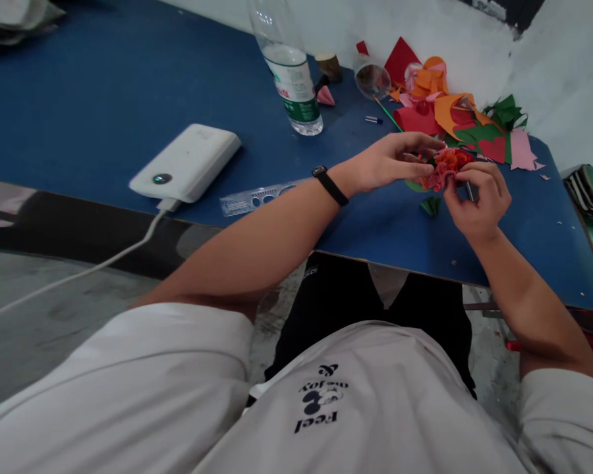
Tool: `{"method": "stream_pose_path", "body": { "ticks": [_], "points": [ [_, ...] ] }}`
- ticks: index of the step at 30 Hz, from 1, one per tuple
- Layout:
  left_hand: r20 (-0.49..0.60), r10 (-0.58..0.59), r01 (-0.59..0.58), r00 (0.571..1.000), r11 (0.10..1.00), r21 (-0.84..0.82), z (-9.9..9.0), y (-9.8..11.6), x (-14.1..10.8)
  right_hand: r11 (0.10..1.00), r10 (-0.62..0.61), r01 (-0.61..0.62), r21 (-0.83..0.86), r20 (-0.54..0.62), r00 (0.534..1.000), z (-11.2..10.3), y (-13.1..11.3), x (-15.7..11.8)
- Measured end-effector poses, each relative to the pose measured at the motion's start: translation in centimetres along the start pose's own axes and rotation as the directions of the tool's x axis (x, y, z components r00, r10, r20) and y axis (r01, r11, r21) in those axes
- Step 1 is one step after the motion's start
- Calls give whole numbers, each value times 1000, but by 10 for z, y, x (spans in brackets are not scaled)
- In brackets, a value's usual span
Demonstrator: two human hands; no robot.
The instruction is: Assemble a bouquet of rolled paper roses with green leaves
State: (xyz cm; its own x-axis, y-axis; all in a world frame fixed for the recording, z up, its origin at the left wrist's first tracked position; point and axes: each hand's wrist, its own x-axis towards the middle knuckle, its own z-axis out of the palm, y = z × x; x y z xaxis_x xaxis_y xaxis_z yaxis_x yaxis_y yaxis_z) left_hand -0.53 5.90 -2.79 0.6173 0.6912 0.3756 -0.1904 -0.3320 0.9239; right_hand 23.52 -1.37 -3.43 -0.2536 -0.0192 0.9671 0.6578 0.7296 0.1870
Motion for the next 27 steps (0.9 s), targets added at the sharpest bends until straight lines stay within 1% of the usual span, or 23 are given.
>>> {"method": "stream_pose_path", "body": {
  "ticks": [3,8,11,15,19,21,23,25,27],
  "points": [
    [-20,-18,17,1000,999,-30,1,1,-1,999,28,-28,18,-14,999,2,0,0],
    [-25,-135,128,991,975,-182,11,8,-7,995,73,-68,78,-55,996,7,0,-5],
    [-15,-142,134,990,961,-242,14,8,-7,993,74,-70,92,-47,996,7,0,-6],
    [-37,-147,128,988,942,-310,13,6,-4,996,45,-44,78,-15,999,2,1,-2],
    [-50,-213,186,976,928,-322,13,6,-6,996,30,-32,86,26,999,-1,2,-1],
    [-44,-254,224,966,913,-341,14,7,-7,994,42,-45,96,36,998,-1,5,-4],
    [-25,-280,253,960,898,-360,15,8,-8,995,69,-75,72,82,994,0,7,-9],
    [-14,-282,259,959,899,-353,16,8,-8,995,98,-102,22,129,987,1,10,-14],
    [-15,-271,251,963,910,-330,16,8,-7,992,120,-125,24,143,982,1,11,-18]
  ]
}}
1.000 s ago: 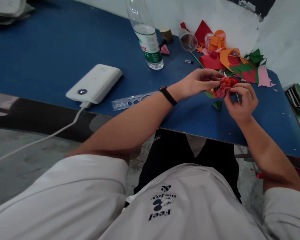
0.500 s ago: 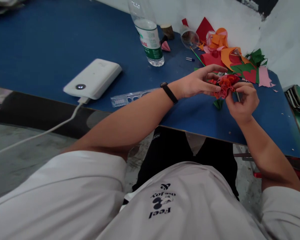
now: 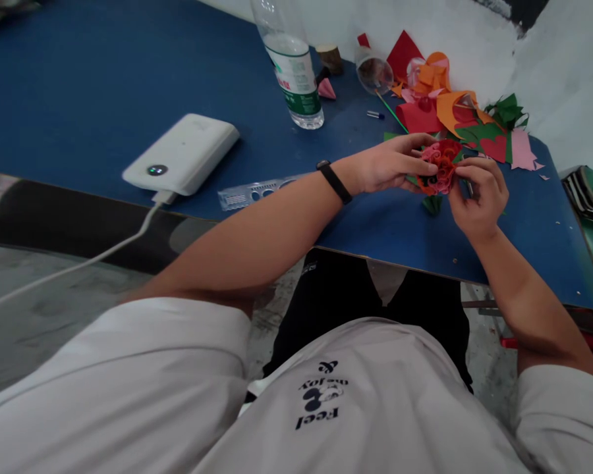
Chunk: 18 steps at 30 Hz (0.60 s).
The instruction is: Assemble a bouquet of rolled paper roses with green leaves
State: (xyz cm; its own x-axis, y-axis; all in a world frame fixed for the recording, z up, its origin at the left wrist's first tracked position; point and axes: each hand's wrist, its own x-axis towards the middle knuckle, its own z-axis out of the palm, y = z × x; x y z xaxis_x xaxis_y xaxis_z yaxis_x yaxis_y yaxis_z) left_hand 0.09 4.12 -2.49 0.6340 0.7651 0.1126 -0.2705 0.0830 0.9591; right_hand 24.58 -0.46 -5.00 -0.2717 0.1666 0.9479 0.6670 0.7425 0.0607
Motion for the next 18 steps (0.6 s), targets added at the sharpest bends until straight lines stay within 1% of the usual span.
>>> {"method": "stream_pose_path", "body": {
  "ticks": [2,3,4,6,7,9,10,11,13,15,17,18],
  "points": [
    [-3,9,-9,1000,1000,1,-2,-1,1,996,30,-30,85,-1,1000,0,-1,-2],
    [-3,8,-8,1000,1000,-5,-2,-1,2,987,68,-71,144,26,997,-1,-3,-3],
    [-4,9,-9,1000,1000,-11,-3,-1,3,971,124,-137,194,78,989,-2,-4,-3],
    [-6,13,-13,1000,1000,-9,-5,-1,3,925,249,-288,248,175,953,-3,-6,-5],
    [-7,14,-14,1000,1000,2,-5,-1,3,896,313,-366,252,225,922,-3,-4,-6],
    [-6,11,-10,1000,1000,24,-6,0,3,875,360,-378,303,117,926,1,2,-10],
    [-1,5,-5,1000,1000,30,-6,1,2,853,380,-393,344,109,919,4,7,-13],
    [12,-1,0,1000,1000,30,-6,1,2,809,416,-448,380,169,894,8,12,-16],
    [44,-2,1,999,1000,21,-5,1,1,736,447,-527,425,280,849,14,22,-22],
    [63,6,-7,998,1000,21,-4,1,0,645,465,-619,449,413,783,20,29,-27],
    [45,11,-12,999,1000,25,-3,0,-2,543,466,-694,473,517,718,22,33,-30],
    [29,12,-13,1000,1000,24,-3,0,-2,497,463,-717,488,550,695,23,33,-30]
  ]
}}
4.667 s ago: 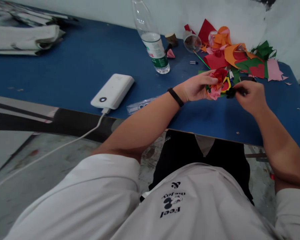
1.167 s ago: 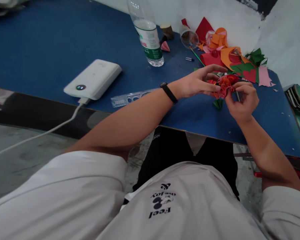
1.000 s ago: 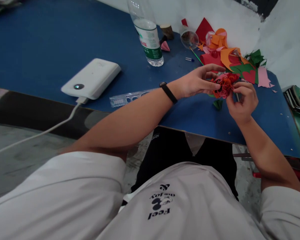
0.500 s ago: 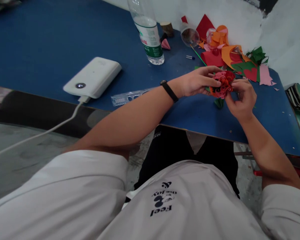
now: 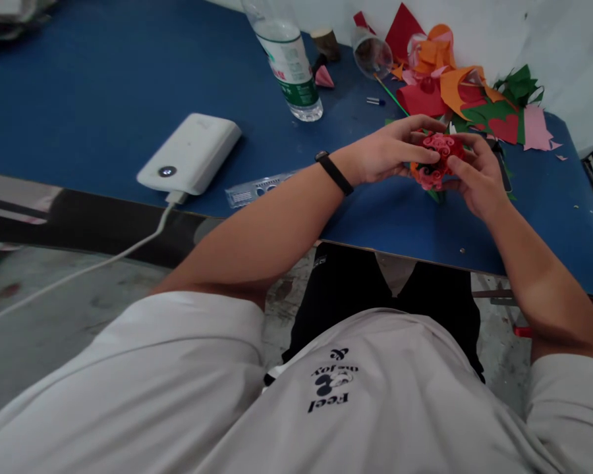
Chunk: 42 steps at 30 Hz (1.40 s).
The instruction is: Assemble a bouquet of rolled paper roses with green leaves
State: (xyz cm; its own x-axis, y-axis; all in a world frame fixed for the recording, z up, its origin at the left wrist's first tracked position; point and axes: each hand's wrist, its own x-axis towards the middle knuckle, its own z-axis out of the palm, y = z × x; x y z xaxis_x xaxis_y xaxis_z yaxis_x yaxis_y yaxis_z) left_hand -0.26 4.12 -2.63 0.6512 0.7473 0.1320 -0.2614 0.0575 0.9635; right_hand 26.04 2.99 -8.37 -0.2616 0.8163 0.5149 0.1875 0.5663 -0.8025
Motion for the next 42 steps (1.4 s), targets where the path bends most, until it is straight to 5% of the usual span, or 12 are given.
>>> {"method": "stream_pose_path", "body": {
  "ticks": [3,9,15,22,26,33,42],
  "points": [
    [-35,0,0,999,1000,10,0,0,-2,998,12,-13,60,13,1000,0,-1,0],
    [-78,13,-10,997,999,45,-2,4,-2,967,-115,73,-246,-161,980,1,-2,0],
    [-105,40,-36,994,999,40,0,1,-2,979,-143,129,-158,-80,986,3,-13,-2],
    [-126,91,-90,988,996,13,6,-4,-1,962,-61,23,-271,-134,989,12,-27,-10],
    [-148,62,-65,987,998,-14,9,-1,0,949,-124,83,-304,-116,985,11,-24,-11],
    [-163,1,-48,987,959,-279,18,9,-3,977,-97,80,-197,-77,992,4,-16,-7],
    [-102,-22,-5,995,964,-265,11,5,-1,996,-46,44,-74,-14,999,6,-26,-11]
  ]
}}
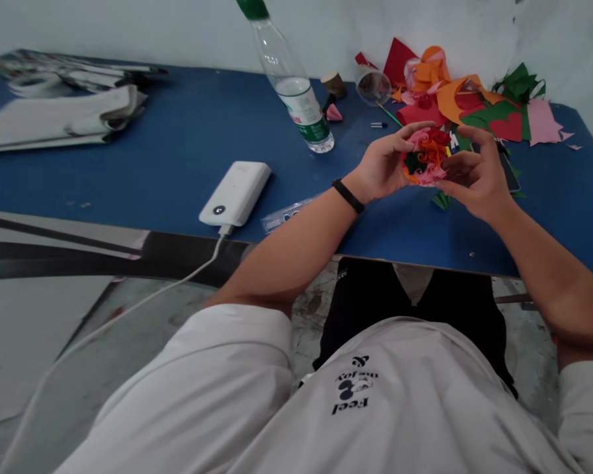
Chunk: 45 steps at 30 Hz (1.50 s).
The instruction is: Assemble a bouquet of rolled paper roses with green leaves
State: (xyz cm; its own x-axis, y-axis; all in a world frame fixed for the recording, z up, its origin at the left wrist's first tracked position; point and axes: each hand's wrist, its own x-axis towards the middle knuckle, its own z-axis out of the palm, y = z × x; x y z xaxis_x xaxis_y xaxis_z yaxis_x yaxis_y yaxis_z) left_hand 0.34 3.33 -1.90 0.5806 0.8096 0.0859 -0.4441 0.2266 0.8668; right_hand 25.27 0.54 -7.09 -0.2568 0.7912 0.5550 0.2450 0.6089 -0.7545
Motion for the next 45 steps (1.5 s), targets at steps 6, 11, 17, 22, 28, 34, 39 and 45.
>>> {"method": "stream_pose_path", "body": {
  "ticks": [6,11,17,22,28,34,39,45],
  "points": [
    [14,11,-12,1000,999,41,-8,-6,3,999,-23,23,27,-31,999,3,-1,1],
    [96,35,-46,995,992,115,-21,-17,6,995,-98,99,20,-43,994,4,-6,1],
    [115,6,-23,993,988,151,-21,-17,8,950,-215,196,-244,-54,975,-3,-14,0],
    [128,30,-48,991,989,142,-17,-15,6,866,-336,316,-388,17,942,-6,-22,0],
    [99,7,-20,995,991,134,-14,-12,5,753,-460,406,-517,26,887,-5,-29,1],
    [79,43,-54,996,989,137,-15,-14,6,776,-483,429,-462,3,876,-1,-38,0],
    [93,33,-47,995,987,154,-16,-13,5,840,-328,288,-459,-7,945,-2,-42,-1],
    [61,28,-37,998,988,149,-15,-13,4,883,-303,265,-388,-38,952,-4,-36,-2]
  ]
}}
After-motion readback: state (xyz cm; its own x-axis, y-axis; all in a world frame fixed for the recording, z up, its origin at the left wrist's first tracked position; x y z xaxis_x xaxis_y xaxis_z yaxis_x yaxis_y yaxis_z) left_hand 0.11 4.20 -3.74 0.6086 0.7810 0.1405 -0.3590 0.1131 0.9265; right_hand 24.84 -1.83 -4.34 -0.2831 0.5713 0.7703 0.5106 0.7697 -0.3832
